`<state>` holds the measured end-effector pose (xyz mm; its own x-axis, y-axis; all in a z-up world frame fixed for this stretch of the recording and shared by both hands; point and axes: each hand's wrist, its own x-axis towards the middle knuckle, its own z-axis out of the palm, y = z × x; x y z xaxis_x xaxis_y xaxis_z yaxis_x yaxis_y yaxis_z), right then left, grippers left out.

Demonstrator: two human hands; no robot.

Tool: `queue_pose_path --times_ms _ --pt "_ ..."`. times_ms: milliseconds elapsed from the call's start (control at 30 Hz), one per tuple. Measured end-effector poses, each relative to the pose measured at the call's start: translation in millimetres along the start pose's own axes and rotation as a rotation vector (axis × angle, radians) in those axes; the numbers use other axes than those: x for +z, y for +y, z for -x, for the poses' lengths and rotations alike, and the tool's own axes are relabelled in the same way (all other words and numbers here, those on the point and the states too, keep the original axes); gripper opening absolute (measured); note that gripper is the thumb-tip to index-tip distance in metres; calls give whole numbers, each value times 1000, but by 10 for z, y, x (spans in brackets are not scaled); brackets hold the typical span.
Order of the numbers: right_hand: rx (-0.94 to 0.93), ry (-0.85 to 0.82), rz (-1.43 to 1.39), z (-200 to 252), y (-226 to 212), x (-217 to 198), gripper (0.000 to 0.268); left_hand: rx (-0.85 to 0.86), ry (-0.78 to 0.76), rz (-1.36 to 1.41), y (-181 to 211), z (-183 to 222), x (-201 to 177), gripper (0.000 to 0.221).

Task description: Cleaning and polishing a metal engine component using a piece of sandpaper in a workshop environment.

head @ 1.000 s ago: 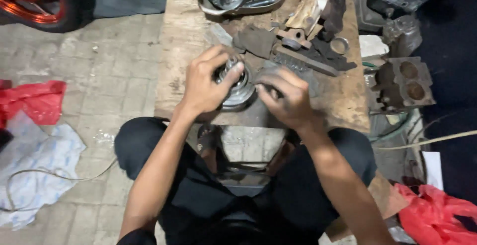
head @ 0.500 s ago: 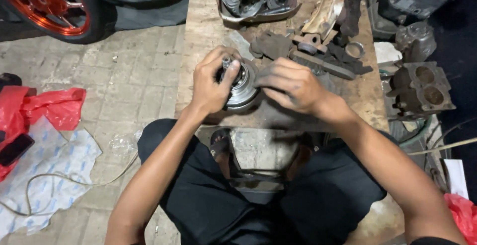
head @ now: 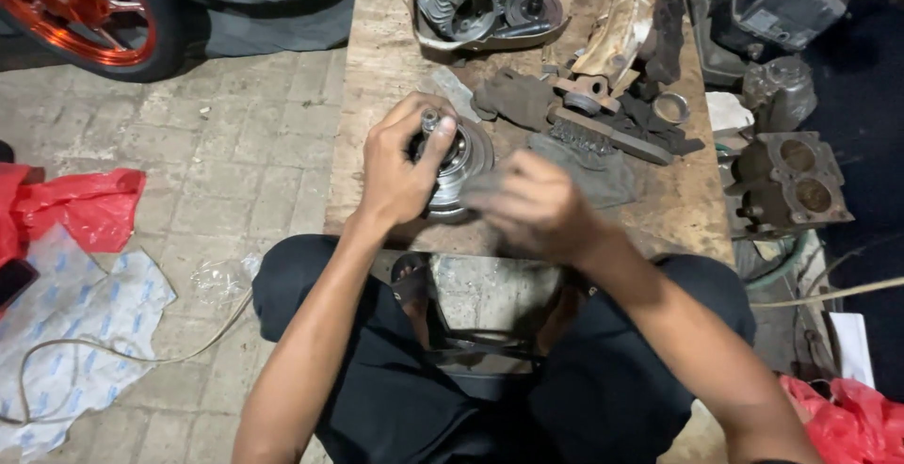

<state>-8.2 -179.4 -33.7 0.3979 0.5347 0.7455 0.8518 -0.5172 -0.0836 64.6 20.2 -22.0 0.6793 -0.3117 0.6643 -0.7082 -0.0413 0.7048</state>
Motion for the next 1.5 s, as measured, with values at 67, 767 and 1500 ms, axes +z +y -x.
queue_pose_path --times_ms 67,767,1500 --pt "-39 -19 95 -95 -10 -132 11 -12 5 4 38 9 10 34" --pt "241 98 138 70 -140 -215 7 32 -70 -44 154 -4 148 31" --pt "271 -2 90 98 -219 -469 14 34 -110 -172 437 -49 282 33"
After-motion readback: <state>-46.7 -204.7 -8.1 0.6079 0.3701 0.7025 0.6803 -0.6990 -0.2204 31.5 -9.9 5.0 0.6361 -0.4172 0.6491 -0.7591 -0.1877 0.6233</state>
